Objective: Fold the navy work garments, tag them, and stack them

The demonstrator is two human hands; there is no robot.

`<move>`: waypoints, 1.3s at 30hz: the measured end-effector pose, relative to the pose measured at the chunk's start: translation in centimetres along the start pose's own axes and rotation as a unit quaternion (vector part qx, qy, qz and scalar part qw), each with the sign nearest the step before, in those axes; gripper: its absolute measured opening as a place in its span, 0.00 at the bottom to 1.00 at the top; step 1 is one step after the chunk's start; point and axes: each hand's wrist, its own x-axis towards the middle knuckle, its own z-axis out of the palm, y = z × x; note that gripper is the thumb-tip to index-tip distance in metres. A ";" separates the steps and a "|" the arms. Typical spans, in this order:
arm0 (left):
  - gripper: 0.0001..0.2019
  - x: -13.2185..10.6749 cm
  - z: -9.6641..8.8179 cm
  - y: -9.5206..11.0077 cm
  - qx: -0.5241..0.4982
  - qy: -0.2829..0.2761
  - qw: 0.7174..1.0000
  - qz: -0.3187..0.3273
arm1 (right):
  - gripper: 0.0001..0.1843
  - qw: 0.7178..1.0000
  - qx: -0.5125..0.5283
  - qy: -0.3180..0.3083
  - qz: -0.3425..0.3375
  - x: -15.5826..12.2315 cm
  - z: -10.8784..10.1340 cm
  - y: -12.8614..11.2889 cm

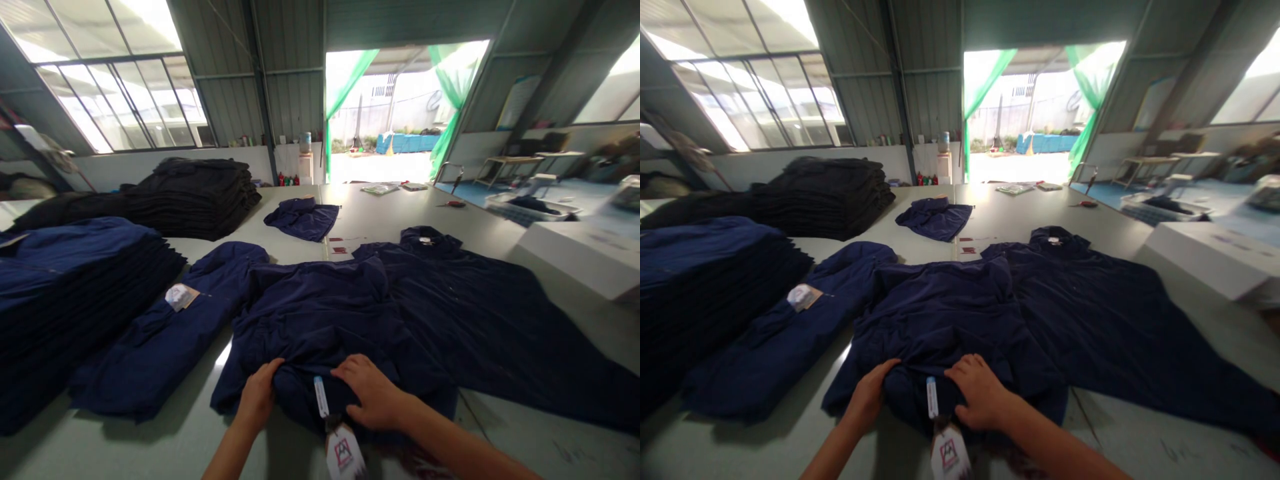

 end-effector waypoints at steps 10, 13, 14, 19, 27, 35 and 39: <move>0.30 0.1 0.0 -0.1 -0.020 0.016 1.000 0.013 | 0.21 0.991 -0.108 0.040 0.063 3.3 3.3 -2.2; 0.29 -0.1 -0.4 0.2 -0.040 0.015 0.999 0.018 | 0.14 0.987 -0.124 0.067 0.082 3.8 3.2 -1.9; 0.28 -0.2 -0.5 0.3 -0.047 0.017 0.999 0.015 | 0.15 0.985 -0.126 0.076 0.085 3.9 3.3 -1.8; 0.27 -0.1 -0.5 0.3 -0.065 0.023 0.998 0.005 | 0.24 0.986 -0.122 0.083 0.074 3.9 4.4 -1.1; 0.27 0.5 -0.5 -0.1 -0.036 0.008 0.999 -0.007 | 0.20 0.990 -0.066 0.106 0.072 4.6 3.8 -1.0; 0.28 0.7 -0.8 0.1 -0.022 -0.009 1.000 -0.017 | 0.27 0.995 0.068 0.069 -0.016 1.5 1.7 -0.8; 0.28 0.6 -1.0 0.5 -0.013 -0.012 1.000 -0.023 | 0.17 0.992 0.098 0.026 -0.072 0.7 1.0 -1.5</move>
